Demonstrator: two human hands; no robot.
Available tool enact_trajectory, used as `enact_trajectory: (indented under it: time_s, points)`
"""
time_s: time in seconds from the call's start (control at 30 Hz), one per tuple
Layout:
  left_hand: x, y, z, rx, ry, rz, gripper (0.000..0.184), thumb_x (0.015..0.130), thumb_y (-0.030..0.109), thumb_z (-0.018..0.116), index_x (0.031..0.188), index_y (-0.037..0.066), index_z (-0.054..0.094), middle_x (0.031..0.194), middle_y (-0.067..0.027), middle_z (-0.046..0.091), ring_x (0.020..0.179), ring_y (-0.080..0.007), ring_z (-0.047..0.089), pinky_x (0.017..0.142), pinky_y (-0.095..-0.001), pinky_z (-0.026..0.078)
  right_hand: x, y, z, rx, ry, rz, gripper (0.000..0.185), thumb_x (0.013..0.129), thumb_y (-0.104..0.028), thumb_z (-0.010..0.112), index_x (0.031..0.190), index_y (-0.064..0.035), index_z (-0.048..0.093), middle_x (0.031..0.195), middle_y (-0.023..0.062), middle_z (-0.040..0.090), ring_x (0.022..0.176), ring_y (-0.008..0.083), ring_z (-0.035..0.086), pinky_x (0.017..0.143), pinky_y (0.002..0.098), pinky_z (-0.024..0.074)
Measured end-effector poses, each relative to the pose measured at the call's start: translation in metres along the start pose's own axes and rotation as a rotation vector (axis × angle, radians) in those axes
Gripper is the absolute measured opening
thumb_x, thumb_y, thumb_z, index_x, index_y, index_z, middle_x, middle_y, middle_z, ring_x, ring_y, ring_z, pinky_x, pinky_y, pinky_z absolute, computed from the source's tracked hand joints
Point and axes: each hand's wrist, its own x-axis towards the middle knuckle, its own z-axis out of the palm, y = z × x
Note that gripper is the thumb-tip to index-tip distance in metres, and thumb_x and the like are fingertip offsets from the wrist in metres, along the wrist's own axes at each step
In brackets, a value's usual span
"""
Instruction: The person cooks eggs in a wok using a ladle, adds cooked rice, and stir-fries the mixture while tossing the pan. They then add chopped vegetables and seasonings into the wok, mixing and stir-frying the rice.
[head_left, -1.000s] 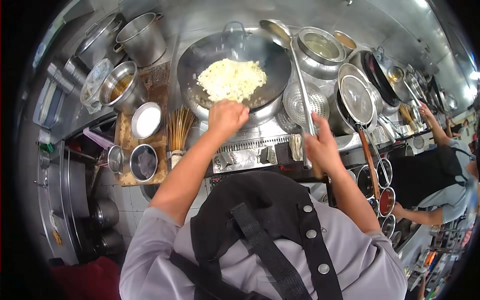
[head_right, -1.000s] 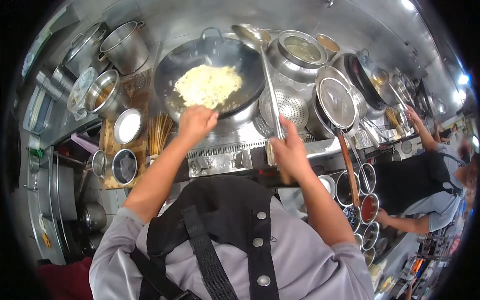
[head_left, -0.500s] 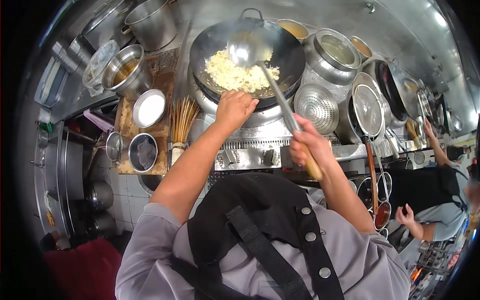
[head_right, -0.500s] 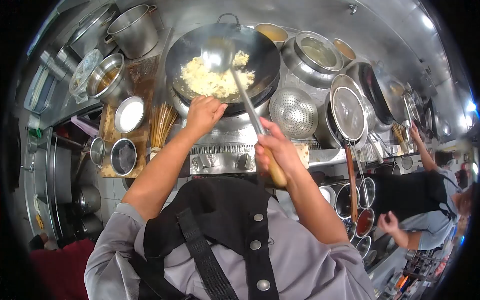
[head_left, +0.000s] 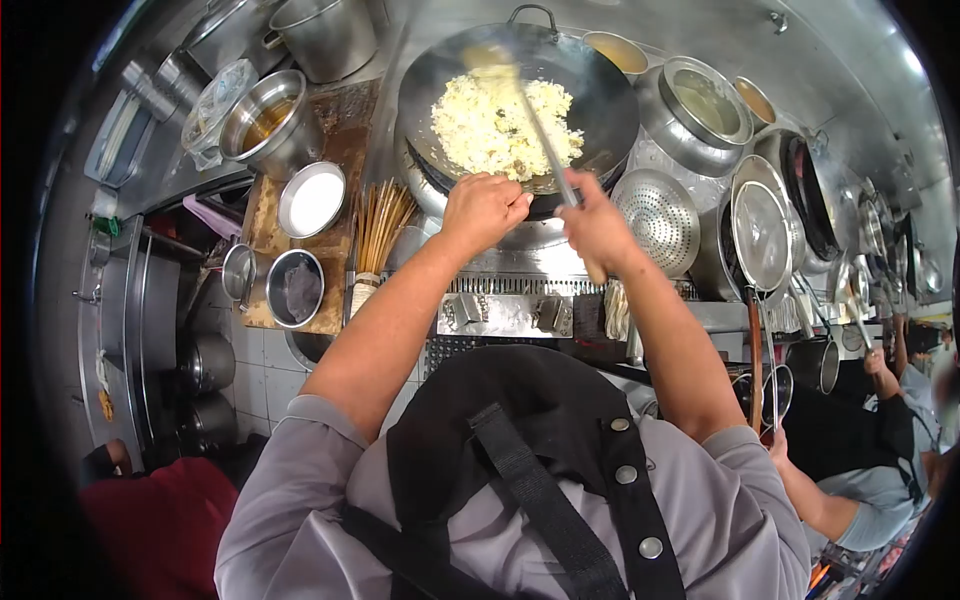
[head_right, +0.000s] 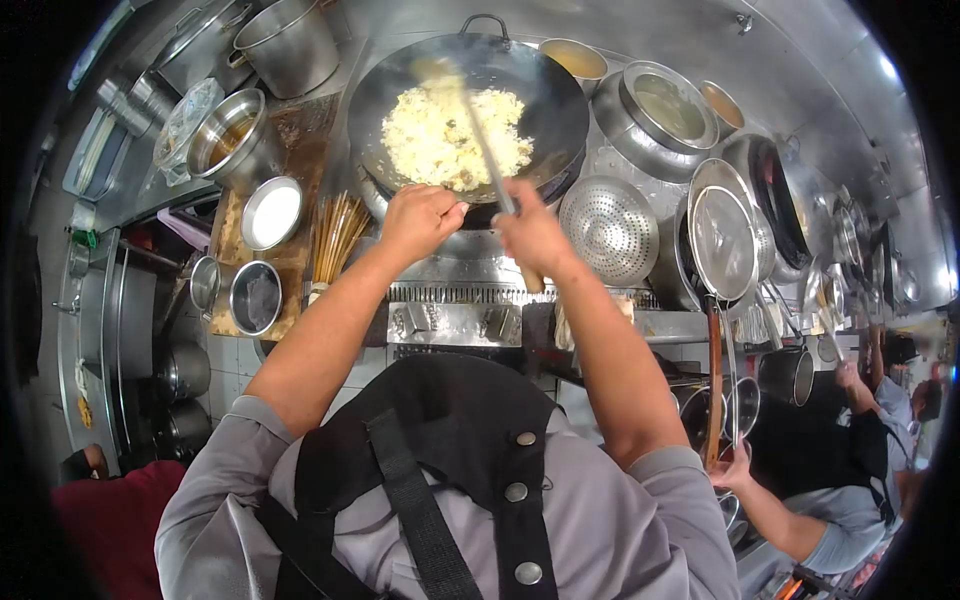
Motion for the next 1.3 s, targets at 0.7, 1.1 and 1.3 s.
enact_trajectory:
  time_s: [0.7, 1.1, 1.3]
  points:
    - [-0.078, 0.083, -0.075, 0.025, -0.107, 0.098, 0.036, 0.089, 0.028, 0.071, 0.06, 0.012, 0.058, 0.058, -0.0095, 0.056, 0.055, -0.0321, 0.057, 0.056, -0.0482, 0.047, -0.227, -0.017, -0.071, -0.369, -0.17, 0.1, 0.067, 0.092, -0.013, 0.067, 0.155, -0.0214, 0.046, 0.072, 0.013, 0.063, 0.058, 0.0232, 0.06, 0.063, 0.0389, 0.0512]
    - [-0.118, 0.086, -0.059, -0.059, -0.131, 0.084, 0.04, 0.091, 0.037, 0.068, 0.061, 0.012, 0.059, 0.061, -0.0111, 0.058, 0.06, -0.0341, 0.06, 0.056, -0.0492, 0.048, -0.206, -0.024, -0.055, -0.33, -0.032, 0.023, 0.068, 0.091, -0.011, 0.067, 0.155, -0.0161, 0.047, 0.07, 0.0122, 0.062, 0.063, 0.021, 0.065, 0.064, 0.0367, 0.0523]
    - [-0.021, 0.053, -0.025, 0.064, -0.112, 0.007, 0.035, 0.094, 0.033, 0.063, 0.069, 0.008, 0.063, 0.071, -0.014, 0.066, 0.068, -0.0372, 0.065, 0.068, -0.0507, 0.052, -0.25, 0.008, -0.089, -0.359, -0.043, 0.061, 0.065, 0.091, -0.008, 0.066, 0.154, -0.0196, 0.052, 0.066, 0.003, 0.053, 0.056, 0.0086, 0.052, 0.058, 0.0284, 0.046]
